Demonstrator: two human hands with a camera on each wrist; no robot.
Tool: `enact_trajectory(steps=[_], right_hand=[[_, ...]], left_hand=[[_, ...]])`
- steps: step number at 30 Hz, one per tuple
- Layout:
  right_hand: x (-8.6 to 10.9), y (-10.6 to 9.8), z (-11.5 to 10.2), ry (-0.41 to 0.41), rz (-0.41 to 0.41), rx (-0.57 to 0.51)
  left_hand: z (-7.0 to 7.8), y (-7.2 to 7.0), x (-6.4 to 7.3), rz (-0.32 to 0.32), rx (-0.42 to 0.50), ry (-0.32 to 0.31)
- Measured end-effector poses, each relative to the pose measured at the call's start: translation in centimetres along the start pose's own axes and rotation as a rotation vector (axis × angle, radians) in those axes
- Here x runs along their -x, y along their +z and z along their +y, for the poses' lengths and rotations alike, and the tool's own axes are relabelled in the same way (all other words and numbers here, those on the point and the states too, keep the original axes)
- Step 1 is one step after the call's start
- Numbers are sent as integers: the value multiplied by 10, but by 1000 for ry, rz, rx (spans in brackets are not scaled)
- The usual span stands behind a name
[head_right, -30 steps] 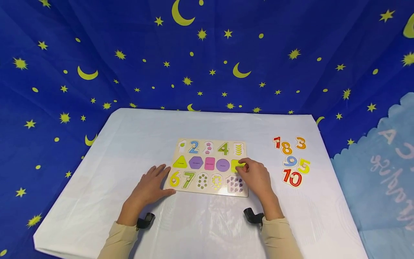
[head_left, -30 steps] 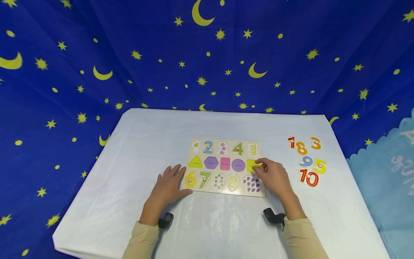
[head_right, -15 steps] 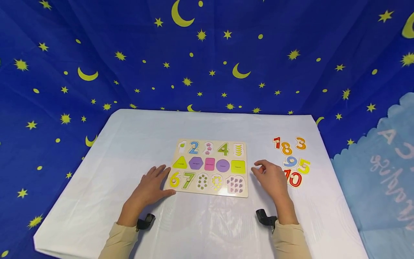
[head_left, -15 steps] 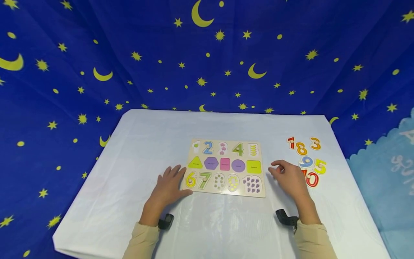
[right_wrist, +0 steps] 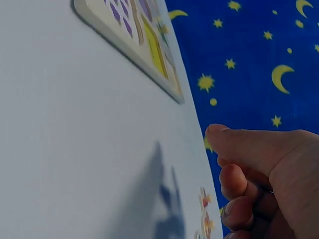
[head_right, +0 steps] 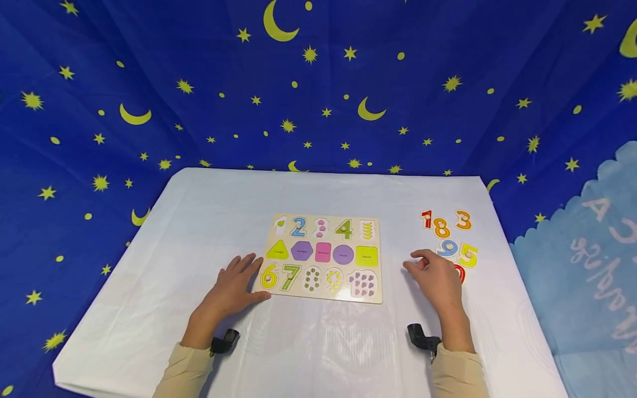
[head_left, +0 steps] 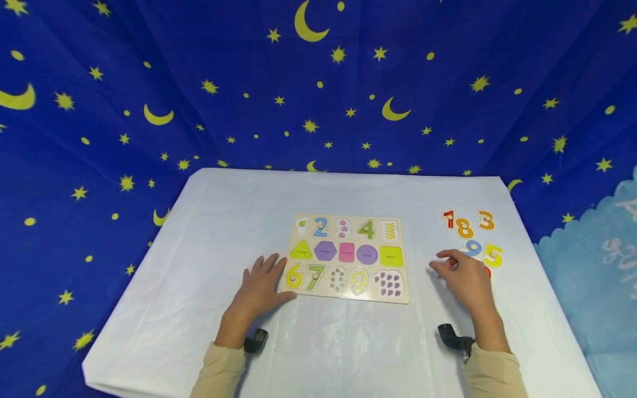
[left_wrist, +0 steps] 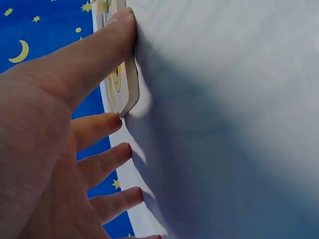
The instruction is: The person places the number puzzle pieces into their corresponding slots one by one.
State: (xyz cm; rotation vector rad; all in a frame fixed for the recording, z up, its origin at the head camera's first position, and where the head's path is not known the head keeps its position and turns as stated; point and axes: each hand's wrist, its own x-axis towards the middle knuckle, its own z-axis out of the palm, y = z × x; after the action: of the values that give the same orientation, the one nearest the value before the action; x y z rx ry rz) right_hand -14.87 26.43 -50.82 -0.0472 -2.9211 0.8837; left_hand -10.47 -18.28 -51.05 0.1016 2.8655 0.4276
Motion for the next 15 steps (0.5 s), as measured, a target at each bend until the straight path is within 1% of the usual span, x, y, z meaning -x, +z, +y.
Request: enact_trajectory(steps=[10,15], right_hand=[[10,-12,22,74,-4,-3],[12,-15,30,102,3,-7]], left_hand=[[0,2,1,-13,19,-10],[-1,1,1,-1,19,5]])
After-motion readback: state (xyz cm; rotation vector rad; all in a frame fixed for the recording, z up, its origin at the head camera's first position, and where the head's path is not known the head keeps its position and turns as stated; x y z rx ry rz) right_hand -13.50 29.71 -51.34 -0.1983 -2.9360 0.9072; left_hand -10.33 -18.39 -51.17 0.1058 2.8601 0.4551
